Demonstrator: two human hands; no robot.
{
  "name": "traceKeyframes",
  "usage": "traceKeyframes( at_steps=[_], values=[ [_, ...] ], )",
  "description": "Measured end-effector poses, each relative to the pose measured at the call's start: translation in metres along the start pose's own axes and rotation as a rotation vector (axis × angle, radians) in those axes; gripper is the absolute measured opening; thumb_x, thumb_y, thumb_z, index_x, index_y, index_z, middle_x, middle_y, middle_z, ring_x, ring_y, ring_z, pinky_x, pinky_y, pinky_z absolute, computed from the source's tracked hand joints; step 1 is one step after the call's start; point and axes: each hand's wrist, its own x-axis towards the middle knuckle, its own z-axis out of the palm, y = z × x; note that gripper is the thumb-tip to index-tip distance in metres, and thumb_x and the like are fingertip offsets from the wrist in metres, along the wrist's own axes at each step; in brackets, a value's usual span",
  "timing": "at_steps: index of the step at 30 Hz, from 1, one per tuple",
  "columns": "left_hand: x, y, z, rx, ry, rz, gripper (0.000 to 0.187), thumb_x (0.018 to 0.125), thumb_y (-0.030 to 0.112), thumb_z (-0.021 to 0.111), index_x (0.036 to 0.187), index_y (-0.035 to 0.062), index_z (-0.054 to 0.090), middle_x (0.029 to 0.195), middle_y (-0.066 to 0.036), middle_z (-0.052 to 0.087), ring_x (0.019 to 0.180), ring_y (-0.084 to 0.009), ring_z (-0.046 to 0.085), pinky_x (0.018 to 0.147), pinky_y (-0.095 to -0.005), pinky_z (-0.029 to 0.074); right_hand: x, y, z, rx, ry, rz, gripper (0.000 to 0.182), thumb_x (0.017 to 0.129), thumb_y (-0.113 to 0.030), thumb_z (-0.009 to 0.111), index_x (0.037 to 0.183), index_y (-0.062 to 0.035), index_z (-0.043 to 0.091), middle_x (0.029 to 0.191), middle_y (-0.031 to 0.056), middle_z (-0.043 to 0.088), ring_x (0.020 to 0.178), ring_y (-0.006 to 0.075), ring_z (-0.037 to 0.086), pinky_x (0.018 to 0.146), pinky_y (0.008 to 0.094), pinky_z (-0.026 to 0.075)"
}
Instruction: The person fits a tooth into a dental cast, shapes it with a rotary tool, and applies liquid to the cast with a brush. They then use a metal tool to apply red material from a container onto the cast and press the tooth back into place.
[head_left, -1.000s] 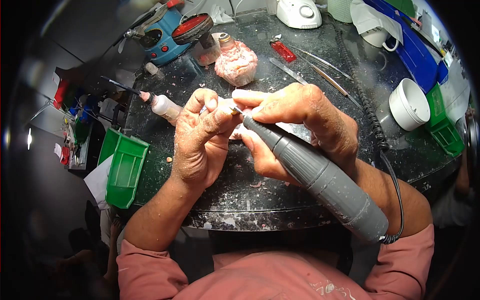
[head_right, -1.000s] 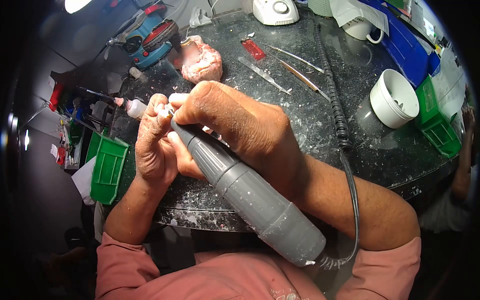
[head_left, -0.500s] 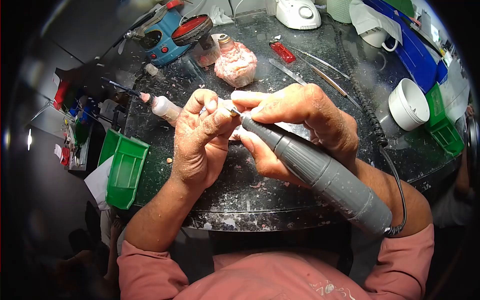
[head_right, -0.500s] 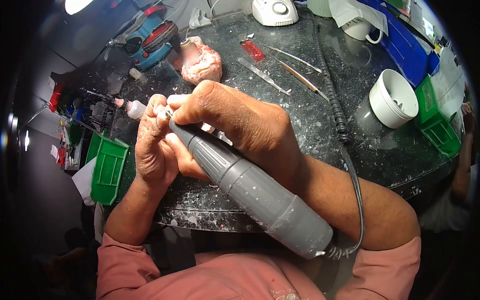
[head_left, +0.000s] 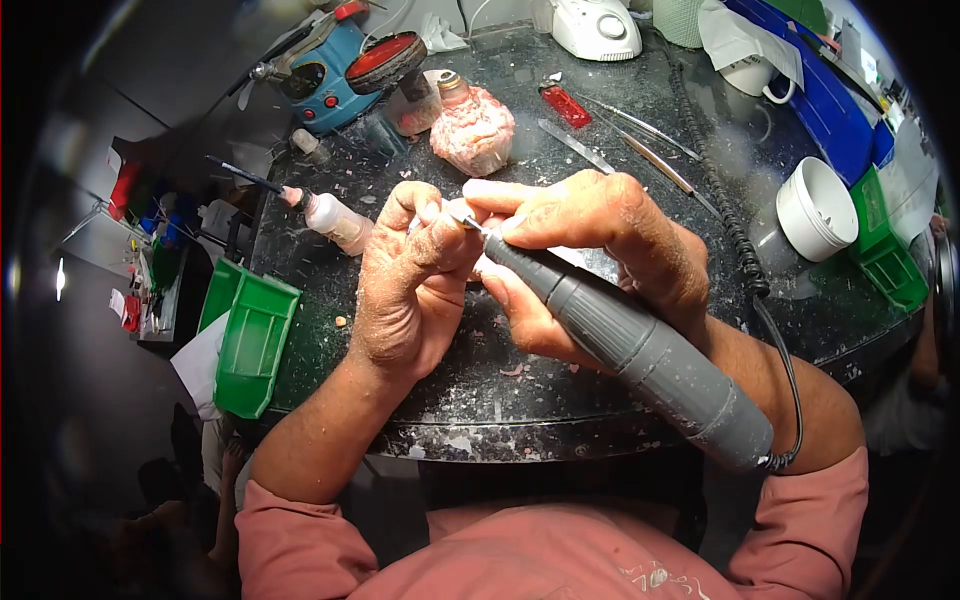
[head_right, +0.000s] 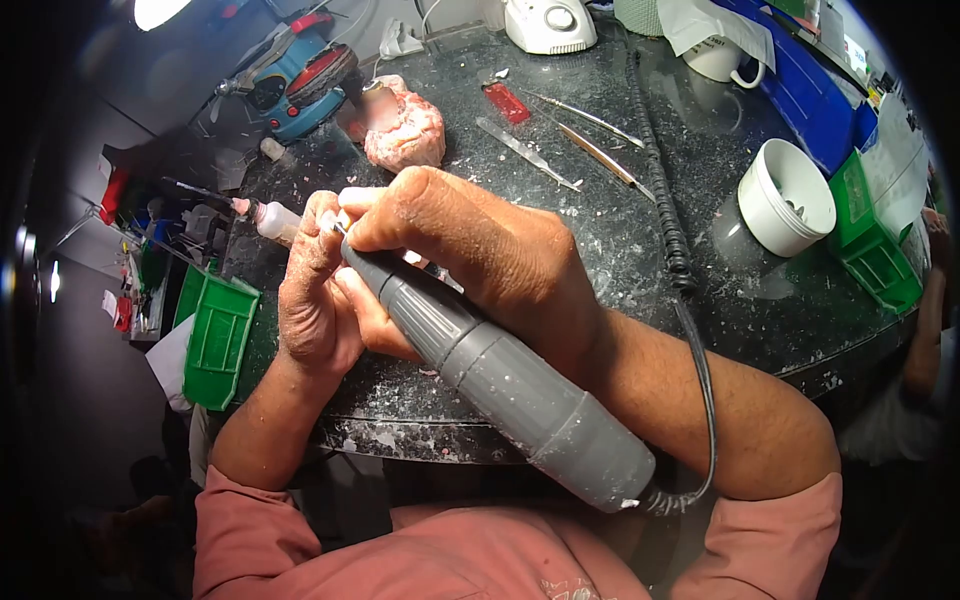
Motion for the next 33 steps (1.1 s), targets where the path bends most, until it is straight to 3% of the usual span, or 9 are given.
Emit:
traceKeyframes(
  at_steps=[7,26,33],
  values=[
    [-0.005,0.000,0.008,-0.110,0.092,-0.105,0.015,0.093,0.009,0.066,0.101,0.0114,0.052,0.103,-0.004,0.067,0.103,-0.0145,0.066,0.095,-0.0281,0.051,-0.002,0.002,-0.001,-0.066,-0.005,-0.013,0.041,0.066,0.011,0.077,0.103,0.0000,0.061,0.093,0.0144,0.067,0.094,0.0292,0.072,0.075,0.0332,0.057],
    [-0.007,-0.002,0.005,-0.166,0.146,-0.156,0.011,0.095,0.008,0.062,0.102,0.0103,0.054,0.106,-0.008,0.068,0.107,-0.0160,0.067,0.099,-0.0295,0.051,-0.003,0.004,0.000,-0.096,-0.034,-0.073,0.044,0.066,0.012,0.075,0.104,-0.0008,0.056,0.098,0.0169,0.066,0.096,0.0286,0.070,0.078,0.0331,0.056],
    [-0.009,-0.004,0.008,-0.154,0.160,-0.078,0.023,0.096,0.011,0.061,0.119,0.0074,0.057,0.110,-0.010,0.069,0.109,-0.0190,0.066,0.100,-0.0311,0.051,-0.004,0.006,0.000,-0.022,-0.013,-0.065,0.049,0.065,0.014,0.074,0.107,-0.0009,0.054,0.096,0.0153,0.065,0.097,0.0303,0.070,0.080,0.0357,0.057]
  ],
)
